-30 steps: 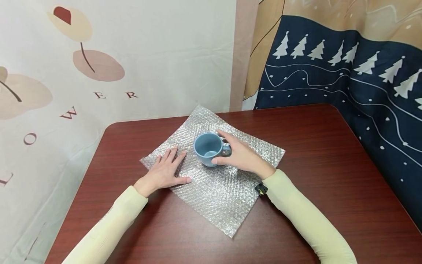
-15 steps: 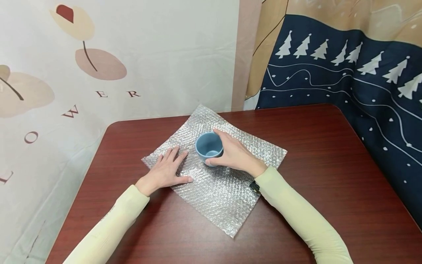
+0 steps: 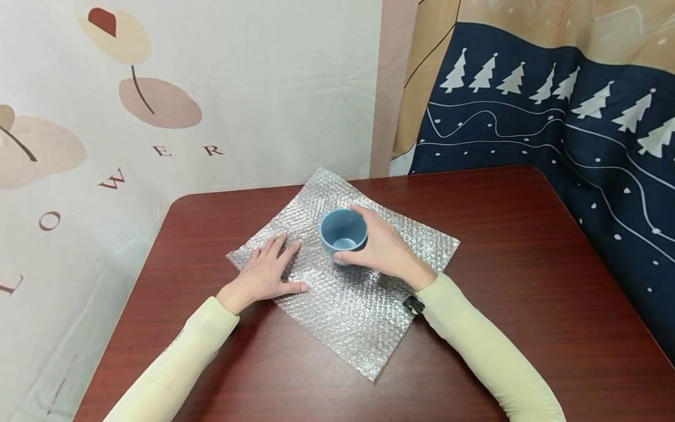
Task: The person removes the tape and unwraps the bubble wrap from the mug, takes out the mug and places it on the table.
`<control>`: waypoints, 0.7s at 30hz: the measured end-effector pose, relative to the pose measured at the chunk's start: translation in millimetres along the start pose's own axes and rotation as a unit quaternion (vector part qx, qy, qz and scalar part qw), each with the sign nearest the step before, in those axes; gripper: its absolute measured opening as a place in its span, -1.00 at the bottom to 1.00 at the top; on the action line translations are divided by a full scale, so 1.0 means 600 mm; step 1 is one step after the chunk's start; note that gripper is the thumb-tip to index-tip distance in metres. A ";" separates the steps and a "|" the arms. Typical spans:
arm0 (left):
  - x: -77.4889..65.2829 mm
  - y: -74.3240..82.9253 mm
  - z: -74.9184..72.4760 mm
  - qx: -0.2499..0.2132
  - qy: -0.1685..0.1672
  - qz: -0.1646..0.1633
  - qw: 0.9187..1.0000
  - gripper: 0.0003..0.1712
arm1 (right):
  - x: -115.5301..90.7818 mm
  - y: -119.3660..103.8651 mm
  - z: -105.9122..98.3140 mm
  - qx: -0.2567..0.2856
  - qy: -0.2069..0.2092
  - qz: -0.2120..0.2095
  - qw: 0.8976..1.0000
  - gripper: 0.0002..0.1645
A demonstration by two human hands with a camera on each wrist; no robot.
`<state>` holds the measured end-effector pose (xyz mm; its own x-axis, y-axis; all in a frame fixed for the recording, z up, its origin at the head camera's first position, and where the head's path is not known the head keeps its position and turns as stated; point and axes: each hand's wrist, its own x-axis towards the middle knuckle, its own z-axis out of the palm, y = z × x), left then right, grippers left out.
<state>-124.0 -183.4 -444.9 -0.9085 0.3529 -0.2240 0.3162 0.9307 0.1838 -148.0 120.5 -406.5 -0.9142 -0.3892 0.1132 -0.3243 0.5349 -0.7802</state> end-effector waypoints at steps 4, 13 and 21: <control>-0.002 0.002 -0.003 -0.003 0.000 0.002 1.000 0.27 | -0.014 -0.003 -0.026 0.003 0.017 0.008 1.000 0.27; -0.003 0.001 -0.001 -0.007 -0.002 0.002 1.000 0.26 | -0.044 0.005 -0.083 -0.016 0.063 0.030 0.997 0.24; -0.004 0.002 -0.002 -0.009 0.000 0.005 1.000 0.25 | -0.068 0.018 -0.138 -0.036 0.100 0.061 0.993 0.20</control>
<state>-122.0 -183.1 -443.0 -0.9050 0.3624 -0.2229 0.3202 0.9251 0.2041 -134.3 204.3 -368.8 -0.9751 -0.1667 0.1462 -0.2192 0.6239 -0.7502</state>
